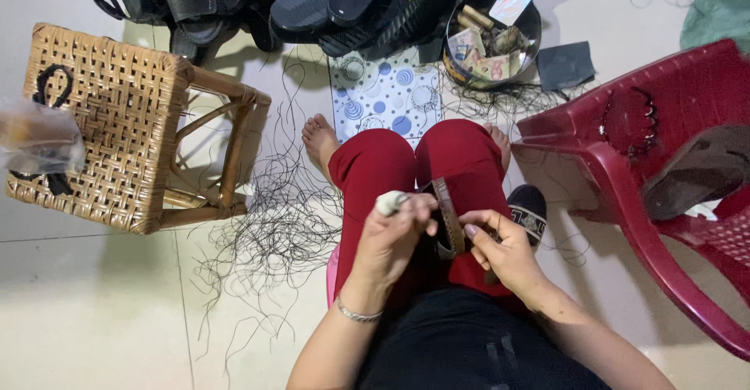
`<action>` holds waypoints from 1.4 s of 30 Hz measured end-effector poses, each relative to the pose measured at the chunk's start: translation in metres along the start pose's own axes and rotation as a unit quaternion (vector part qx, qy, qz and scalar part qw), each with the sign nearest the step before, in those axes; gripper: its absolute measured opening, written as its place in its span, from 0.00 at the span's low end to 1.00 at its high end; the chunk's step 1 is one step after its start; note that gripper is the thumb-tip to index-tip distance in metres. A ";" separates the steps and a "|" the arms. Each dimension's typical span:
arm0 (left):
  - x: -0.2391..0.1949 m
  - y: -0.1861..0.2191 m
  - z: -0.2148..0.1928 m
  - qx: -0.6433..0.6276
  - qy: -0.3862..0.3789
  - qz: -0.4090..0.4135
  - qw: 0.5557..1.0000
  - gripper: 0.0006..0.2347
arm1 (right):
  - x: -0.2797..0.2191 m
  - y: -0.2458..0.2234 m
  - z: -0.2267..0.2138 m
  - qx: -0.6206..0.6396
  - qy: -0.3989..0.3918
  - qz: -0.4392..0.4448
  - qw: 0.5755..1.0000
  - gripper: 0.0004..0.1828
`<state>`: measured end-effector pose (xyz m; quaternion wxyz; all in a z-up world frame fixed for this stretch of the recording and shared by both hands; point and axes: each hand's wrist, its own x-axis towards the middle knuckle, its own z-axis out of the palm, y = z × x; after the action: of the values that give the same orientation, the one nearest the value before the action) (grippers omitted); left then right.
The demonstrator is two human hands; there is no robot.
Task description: The person sits on the floor and sews a brown leather sandal using a needle and thread. They repeatedly pull the thread through the sole and upper, then cut the thread with scissors. The person handles multiple sandals and places the finished one aside.
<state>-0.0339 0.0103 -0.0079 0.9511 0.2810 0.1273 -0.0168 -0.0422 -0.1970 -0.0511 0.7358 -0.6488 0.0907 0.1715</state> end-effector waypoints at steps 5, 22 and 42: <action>-0.028 0.092 -0.038 -0.072 0.096 -0.007 0.993 0.10 | 0.006 0.001 0.001 0.012 0.004 0.008 1.000 0.10; 0.009 0.052 -0.133 0.714 0.134 0.494 0.477 0.06 | 0.014 0.018 -0.005 0.015 -0.012 0.010 1.000 0.10; 0.016 0.022 -0.013 0.789 0.031 0.316 0.525 0.06 | 0.015 0.004 0.001 0.014 -0.020 -0.017 1.000 0.10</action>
<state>-0.0188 0.0364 -0.0110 0.2791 0.9392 -0.0060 0.2001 -0.0303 -0.1934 -0.0602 0.7493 -0.6362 0.0670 0.1709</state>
